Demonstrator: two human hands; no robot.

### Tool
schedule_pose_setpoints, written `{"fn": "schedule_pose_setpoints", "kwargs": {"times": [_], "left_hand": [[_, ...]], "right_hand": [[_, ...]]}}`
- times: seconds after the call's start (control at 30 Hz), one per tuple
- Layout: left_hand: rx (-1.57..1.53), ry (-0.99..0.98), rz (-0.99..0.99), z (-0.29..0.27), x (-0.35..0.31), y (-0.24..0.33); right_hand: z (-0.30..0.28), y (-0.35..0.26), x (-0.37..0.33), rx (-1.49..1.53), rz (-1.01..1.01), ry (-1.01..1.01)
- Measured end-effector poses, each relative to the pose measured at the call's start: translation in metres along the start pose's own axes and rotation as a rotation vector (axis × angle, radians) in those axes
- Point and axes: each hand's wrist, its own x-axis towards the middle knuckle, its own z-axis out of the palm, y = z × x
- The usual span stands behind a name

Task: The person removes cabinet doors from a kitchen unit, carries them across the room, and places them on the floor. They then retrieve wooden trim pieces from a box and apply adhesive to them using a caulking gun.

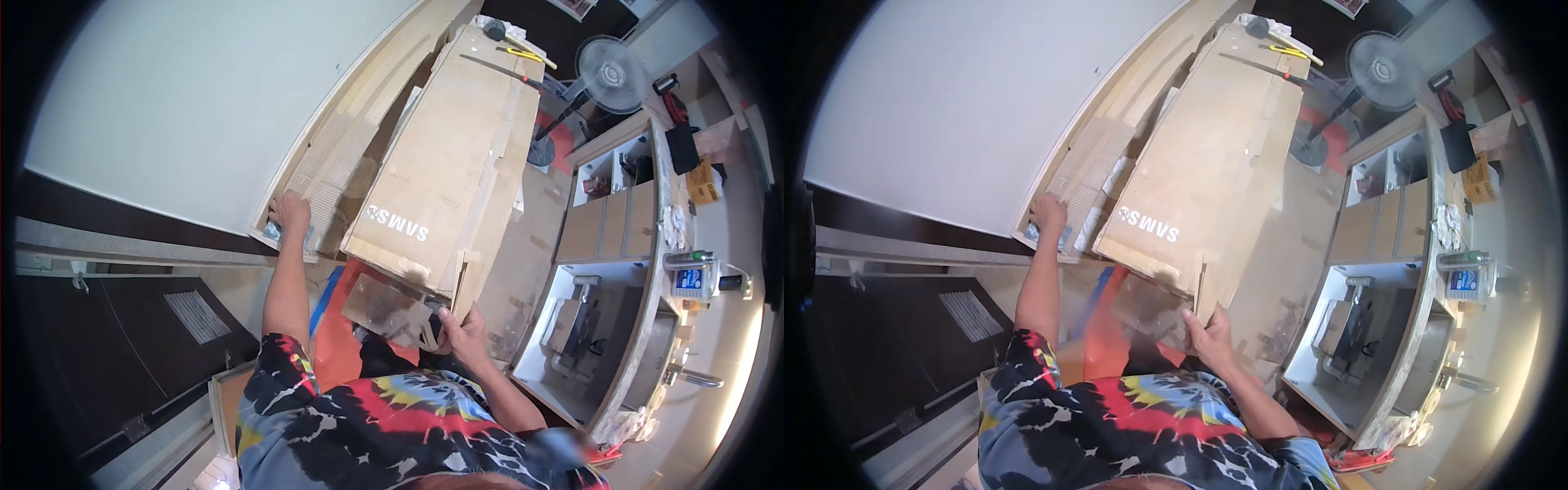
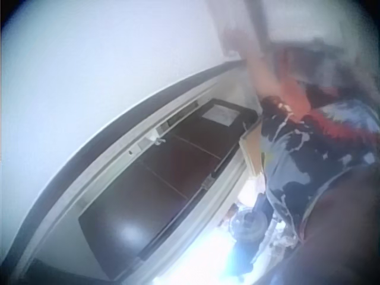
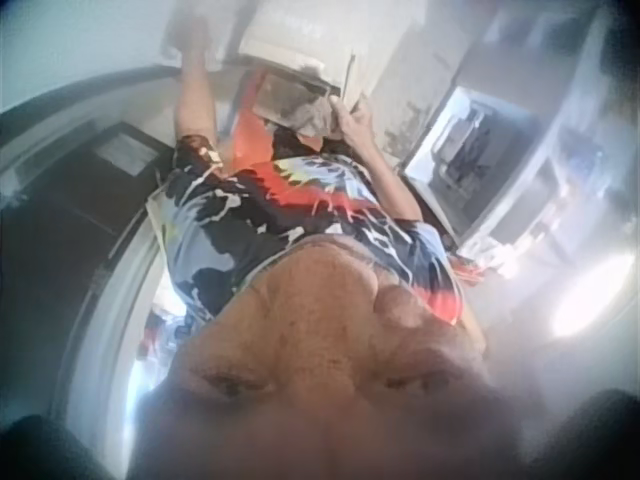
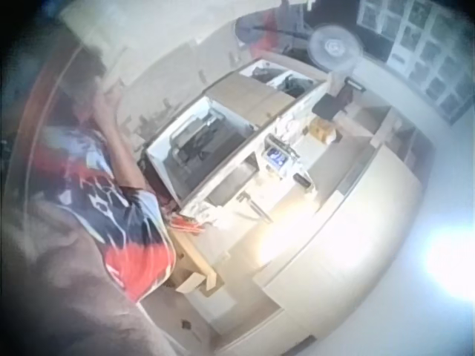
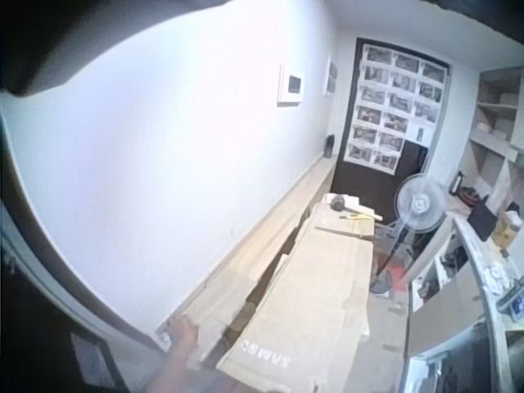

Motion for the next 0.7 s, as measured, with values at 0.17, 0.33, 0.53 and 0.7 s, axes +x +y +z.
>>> {"fn": "schedule_pose_setpoints", "kwargs": {"times": [0.17, 0.33, 0.53, 0.7], "left_hand": [[-0.354, 0.158, 0.134, -0.037, 0.009, -0.001], [-0.795, 0.41, 0.304, -0.152, -0.012, 0.007], [-1.181, 0.806, 0.599, -0.287, -0.137, 0.002], [-1.51, 0.964, 0.731, -0.354, -0.217, -0.018]], "right_hand": [[0.0, -0.006, -0.008, -0.043, -0.048, -0.024], [0.008, -0.002, -0.03, -0.034, -0.054, -0.028], [0.014, 0.013, -0.066, -0.071, -0.245, 0.054], [-0.006, 0.008, -0.095, -0.257, -0.47, 0.23]]}}
